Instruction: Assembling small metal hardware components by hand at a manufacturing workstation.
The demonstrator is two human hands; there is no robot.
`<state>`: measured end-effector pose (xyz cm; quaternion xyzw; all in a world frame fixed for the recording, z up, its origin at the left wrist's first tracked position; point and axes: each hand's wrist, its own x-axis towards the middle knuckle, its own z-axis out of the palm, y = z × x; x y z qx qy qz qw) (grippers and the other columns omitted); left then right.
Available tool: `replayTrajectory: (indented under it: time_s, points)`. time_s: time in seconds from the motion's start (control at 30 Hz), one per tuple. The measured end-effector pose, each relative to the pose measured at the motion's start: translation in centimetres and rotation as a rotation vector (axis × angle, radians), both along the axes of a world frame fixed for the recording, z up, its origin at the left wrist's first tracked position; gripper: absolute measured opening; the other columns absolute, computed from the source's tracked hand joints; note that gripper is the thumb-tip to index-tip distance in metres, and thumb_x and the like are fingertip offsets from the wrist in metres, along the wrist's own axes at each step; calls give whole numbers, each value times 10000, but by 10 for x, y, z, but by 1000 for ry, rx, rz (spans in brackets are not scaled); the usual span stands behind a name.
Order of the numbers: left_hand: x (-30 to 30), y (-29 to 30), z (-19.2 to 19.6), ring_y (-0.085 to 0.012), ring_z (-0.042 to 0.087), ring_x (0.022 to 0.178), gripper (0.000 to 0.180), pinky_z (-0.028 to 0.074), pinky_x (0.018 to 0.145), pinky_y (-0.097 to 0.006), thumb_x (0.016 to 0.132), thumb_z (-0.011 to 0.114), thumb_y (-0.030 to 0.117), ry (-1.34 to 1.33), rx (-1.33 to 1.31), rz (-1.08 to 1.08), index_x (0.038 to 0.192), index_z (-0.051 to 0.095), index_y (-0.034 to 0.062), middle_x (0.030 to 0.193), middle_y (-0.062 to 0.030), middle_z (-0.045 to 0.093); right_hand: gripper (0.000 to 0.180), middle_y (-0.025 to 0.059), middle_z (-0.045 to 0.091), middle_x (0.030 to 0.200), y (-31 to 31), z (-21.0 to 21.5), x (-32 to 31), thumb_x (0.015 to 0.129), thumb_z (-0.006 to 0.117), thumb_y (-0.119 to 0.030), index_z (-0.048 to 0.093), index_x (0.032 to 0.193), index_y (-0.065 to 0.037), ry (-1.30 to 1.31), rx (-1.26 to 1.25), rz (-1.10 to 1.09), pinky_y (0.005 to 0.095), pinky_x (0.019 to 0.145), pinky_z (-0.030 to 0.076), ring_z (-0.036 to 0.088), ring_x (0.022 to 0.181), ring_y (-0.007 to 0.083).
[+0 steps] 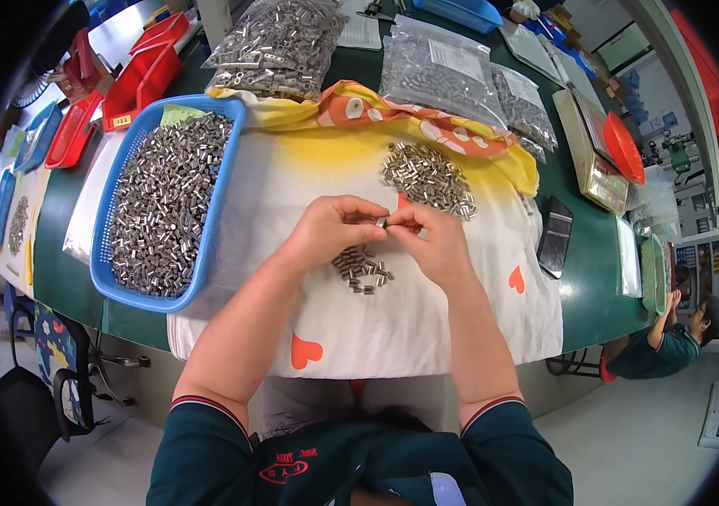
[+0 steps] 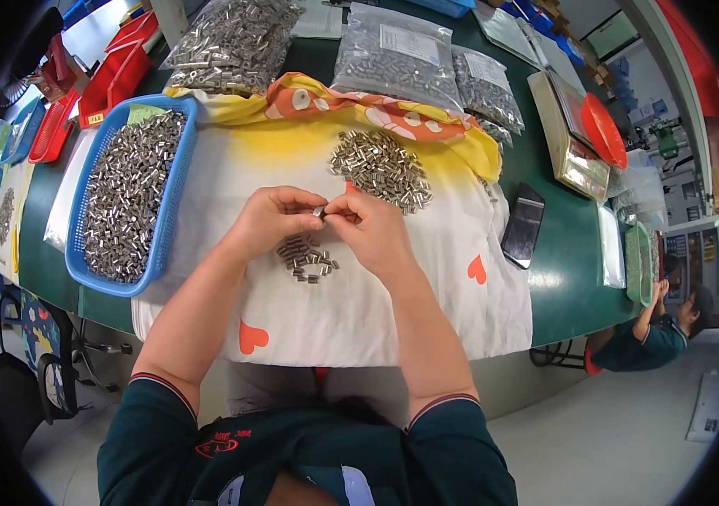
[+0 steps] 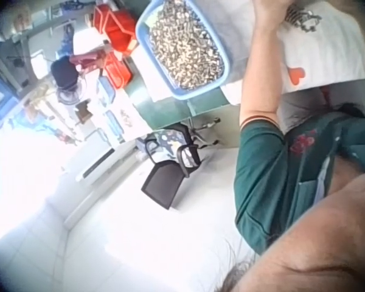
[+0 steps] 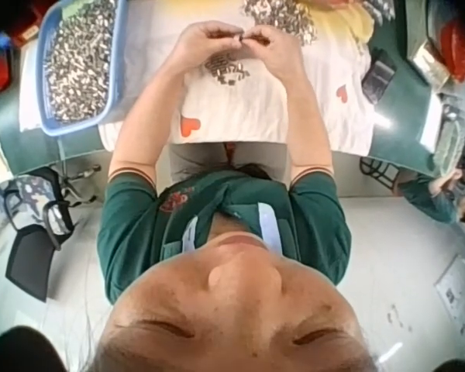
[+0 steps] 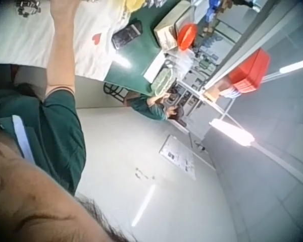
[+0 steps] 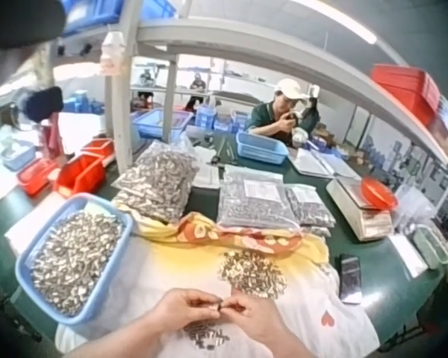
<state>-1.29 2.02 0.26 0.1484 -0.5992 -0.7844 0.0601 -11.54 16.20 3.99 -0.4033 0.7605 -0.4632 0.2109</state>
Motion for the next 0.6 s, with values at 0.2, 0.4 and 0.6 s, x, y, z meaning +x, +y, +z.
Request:
replayTrajectory:
  time_s: [0.2, 0.4, 0.6]
  points:
    - [-1, 3, 3, -72, 568, 755, 253, 475, 662, -206, 745, 636, 14, -12, 12, -40, 988, 585, -36, 841, -48, 617, 81, 72, 603, 746, -6, -1, -25, 717, 599, -93, 606, 776, -38, 192, 117, -148, 292, 633, 450, 566, 685, 183]
    - [-1, 2, 6, -78, 572, 728, 245, 480, 654, -214, 747, 628, 10, -35, 7, -13, 983, 583, -35, 813, -46, 617, 48, 72, 579, 737, -22, -24, -36, 686, 585, -103, 627, 692, -81, 763, 293, -19, 364, 712, 415, 525, 765, 251]
    - [-2, 1, 4, -75, 569, 740, 247, 479, 653, -212, 746, 630, 11, -16, 20, -32, 985, 583, -28, 822, -42, 615, 64, 82, 577, 741, -24, -25, -38, 679, 565, -76, 620, 708, -62, 841, 256, -39, 359, 704, 418, 523, 755, 263]
